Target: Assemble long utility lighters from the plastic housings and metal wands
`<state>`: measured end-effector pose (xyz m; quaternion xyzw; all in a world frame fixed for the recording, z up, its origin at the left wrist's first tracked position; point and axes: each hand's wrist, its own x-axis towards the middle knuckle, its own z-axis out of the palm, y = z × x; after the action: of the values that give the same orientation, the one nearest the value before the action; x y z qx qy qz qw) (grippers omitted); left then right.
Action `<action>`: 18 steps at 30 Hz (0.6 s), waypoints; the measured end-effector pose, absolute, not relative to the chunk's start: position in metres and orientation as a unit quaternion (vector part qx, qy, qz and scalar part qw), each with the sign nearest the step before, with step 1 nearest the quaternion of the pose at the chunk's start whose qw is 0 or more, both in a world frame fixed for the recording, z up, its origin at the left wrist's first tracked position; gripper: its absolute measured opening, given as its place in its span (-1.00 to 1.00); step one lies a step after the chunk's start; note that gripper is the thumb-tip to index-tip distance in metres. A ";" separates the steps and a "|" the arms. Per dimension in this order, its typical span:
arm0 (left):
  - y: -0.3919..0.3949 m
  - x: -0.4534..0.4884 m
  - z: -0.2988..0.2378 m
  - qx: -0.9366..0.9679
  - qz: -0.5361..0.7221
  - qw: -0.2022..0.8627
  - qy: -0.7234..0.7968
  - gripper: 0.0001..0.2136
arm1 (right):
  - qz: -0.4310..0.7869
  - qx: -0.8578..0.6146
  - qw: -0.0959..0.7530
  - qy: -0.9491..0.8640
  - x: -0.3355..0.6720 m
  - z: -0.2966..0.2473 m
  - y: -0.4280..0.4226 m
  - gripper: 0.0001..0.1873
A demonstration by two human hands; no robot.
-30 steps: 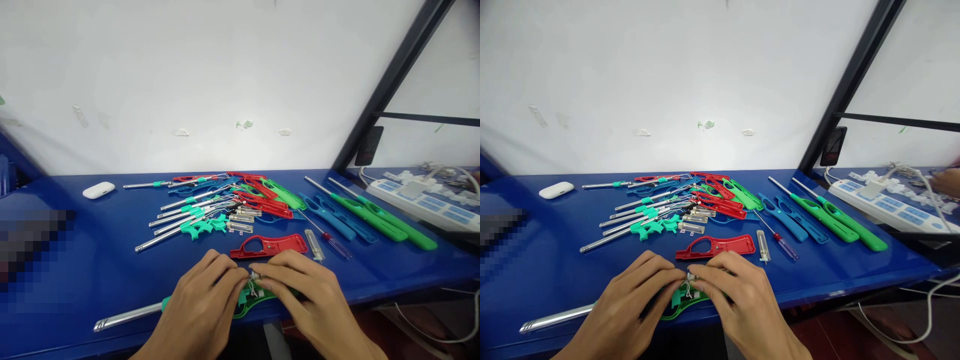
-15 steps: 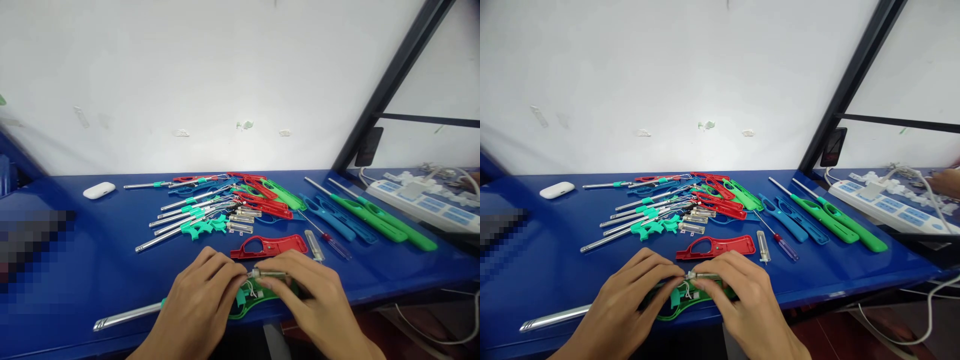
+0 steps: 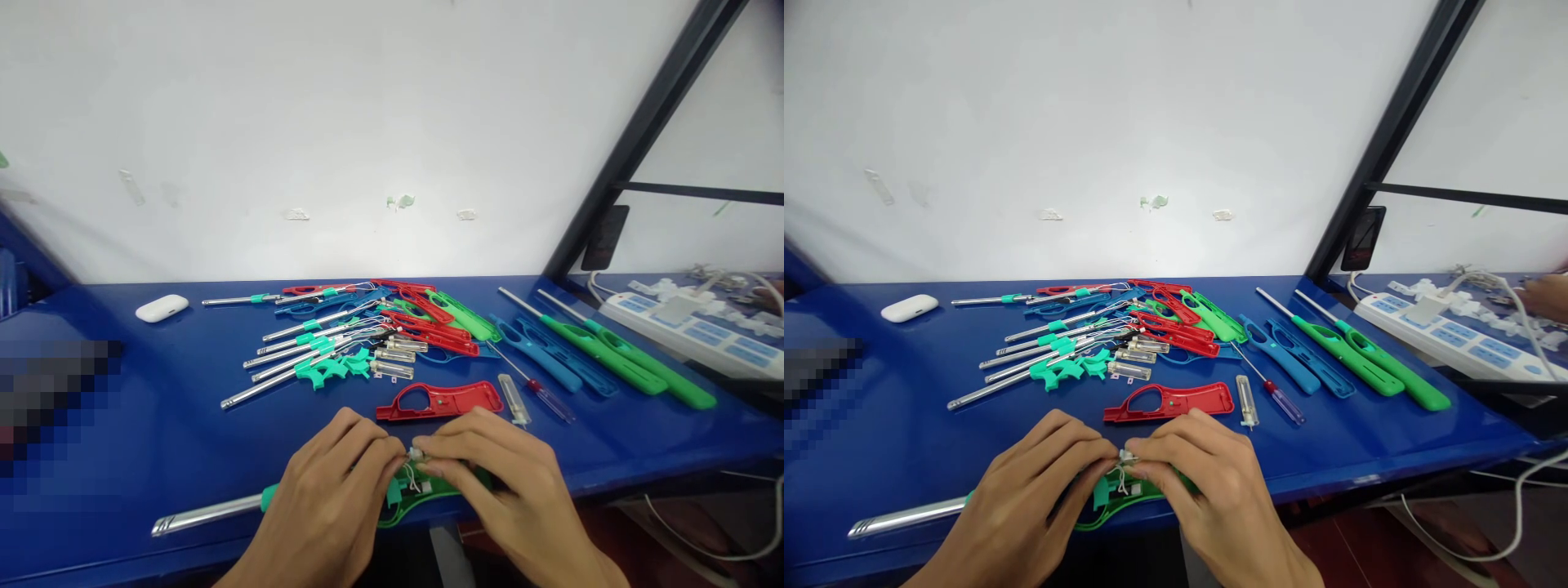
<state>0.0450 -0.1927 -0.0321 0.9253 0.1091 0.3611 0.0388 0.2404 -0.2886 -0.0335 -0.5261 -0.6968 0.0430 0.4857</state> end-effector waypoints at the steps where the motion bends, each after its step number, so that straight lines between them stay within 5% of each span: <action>1: -0.193 0.045 -0.032 0.926 0.358 0.037 0.110 -0.78 | 0.042 -0.527 0.485 -0.697 0.240 -0.033 -0.288 -0.83; 18: -0.210 0.029 -0.048 0.916 0.348 -0.036 0.195 -0.71 | 0.046 -0.595 0.447 -0.667 0.239 -0.033 -0.289 -0.92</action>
<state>0.0288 -0.2103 -0.0478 0.9162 0.1948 0.3482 -0.0360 0.2385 -0.2893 -0.0333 -0.5946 -0.6666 0.0456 0.4472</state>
